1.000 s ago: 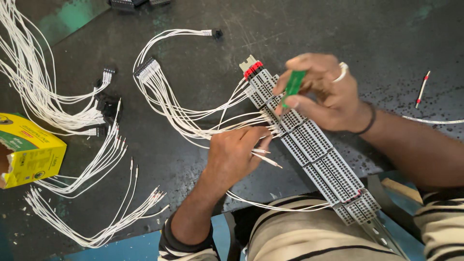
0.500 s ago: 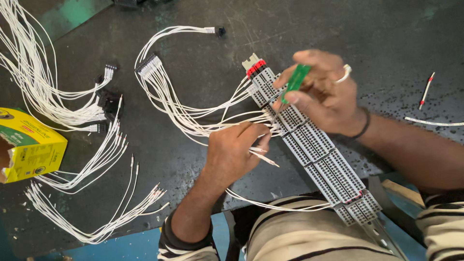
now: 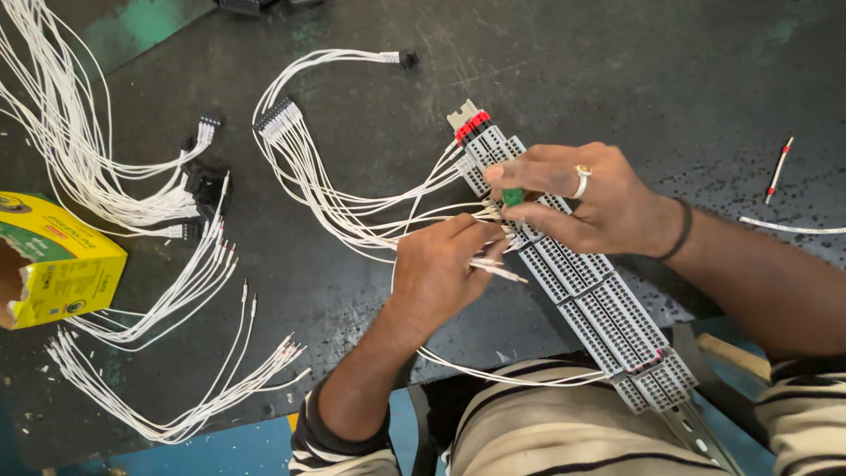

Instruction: The person assembles a wire harness on a workbench, inserting stripped white wire ends one at a time into terminal blocks mounted on a DIN rail and pressing them into place. They use a green-handled screwdriver to work on the terminals, gather and align bundles of wires, and attach a connector block to the wired assembly.

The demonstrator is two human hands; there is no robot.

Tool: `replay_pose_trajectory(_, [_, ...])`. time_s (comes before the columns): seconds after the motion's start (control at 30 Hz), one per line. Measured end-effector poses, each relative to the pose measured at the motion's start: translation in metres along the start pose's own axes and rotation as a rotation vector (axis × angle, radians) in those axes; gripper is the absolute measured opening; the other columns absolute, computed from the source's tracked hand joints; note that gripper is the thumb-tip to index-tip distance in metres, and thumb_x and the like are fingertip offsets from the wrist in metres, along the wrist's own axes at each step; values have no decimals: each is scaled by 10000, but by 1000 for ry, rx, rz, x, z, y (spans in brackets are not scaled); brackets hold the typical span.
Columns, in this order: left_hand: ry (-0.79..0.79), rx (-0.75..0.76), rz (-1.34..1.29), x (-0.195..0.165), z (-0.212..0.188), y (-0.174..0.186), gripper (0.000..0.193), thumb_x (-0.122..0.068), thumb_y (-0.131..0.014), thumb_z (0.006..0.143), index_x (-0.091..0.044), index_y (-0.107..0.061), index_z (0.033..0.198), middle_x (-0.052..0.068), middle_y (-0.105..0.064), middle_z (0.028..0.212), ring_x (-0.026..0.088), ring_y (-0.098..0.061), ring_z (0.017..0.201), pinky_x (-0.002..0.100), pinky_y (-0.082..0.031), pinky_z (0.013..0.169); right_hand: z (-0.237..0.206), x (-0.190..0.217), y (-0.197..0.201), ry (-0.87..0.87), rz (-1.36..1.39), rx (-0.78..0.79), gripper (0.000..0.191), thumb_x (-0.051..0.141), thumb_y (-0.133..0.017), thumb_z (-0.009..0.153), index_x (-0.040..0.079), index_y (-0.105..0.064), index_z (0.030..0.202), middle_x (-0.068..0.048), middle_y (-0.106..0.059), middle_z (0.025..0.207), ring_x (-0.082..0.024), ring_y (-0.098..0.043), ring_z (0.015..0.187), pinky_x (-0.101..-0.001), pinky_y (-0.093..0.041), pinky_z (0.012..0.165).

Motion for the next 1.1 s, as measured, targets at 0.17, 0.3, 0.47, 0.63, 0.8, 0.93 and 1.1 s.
replay_pose_trajectory(0.17, [92,28,-11,8,1,-5,171,-160,-785,833,-126,-738,994,38,-727,913,262,-720,785,397,-564,669,-30,-7,-24,-190,-26,-17,146,51,-766,868,125,-690,968,-79,-682,841,-230,-709,718,-351,-554,638])
replay_pose_trajectory(0.3, [116,49,21,7,4,-13,137,-179,-798,828,-105,-729,921,55,-722,872,291,-714,768,421,-555,663,-34,-6,-14,-75,50,-149,193,51,-763,908,33,-691,1086,-109,-669,890,-233,-742,784,-322,-565,641])
replay_pose_trajectory(0.47, [107,55,91,4,5,-14,170,-153,-786,772,-95,-746,926,64,-735,893,301,-712,763,429,-548,640,-8,25,-1,-9,31,-76,248,50,-744,916,73,-699,1159,-120,-710,940,-210,-735,785,-316,-572,660])
replay_pose_trajectory(0.63, [-15,-61,-52,-6,3,14,177,-98,-745,843,-95,-758,1019,65,-721,894,263,-711,780,379,-564,678,-1,6,48,-189,130,-339,125,27,-610,963,112,-658,1042,-64,-664,949,-144,-673,715,-257,-566,599])
replay_pose_trajectory(0.8, [69,-4,-572,28,0,24,243,3,-606,935,-53,-732,1136,58,-746,894,126,-705,693,282,-558,634,1,-29,27,-32,-150,-160,159,-18,-674,979,45,-760,1098,-99,-591,940,-242,-609,802,-358,-480,630])
replay_pose_trajectory(0.93, [36,-23,-556,33,-1,17,157,13,-699,954,-44,-704,1100,82,-711,935,145,-659,763,289,-519,679,0,-39,0,-36,46,79,220,-10,-651,854,91,-733,1031,-93,-639,980,-248,-666,810,-353,-527,655])
replay_pose_trajectory(1.1, [57,-109,-332,25,-1,20,155,-56,-815,888,-56,-765,1035,68,-712,804,138,-645,627,286,-484,572,7,-19,-11,-4,103,197,240,130,-815,757,62,-725,970,-121,-627,932,-258,-626,687,-362,-482,571])
Point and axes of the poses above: each hand's wrist, its own z-axis towards the middle knuckle, its own y-axis out of the back of the hand, x = y × z, the point moved 10 cm from there along z, towards the middle knuckle
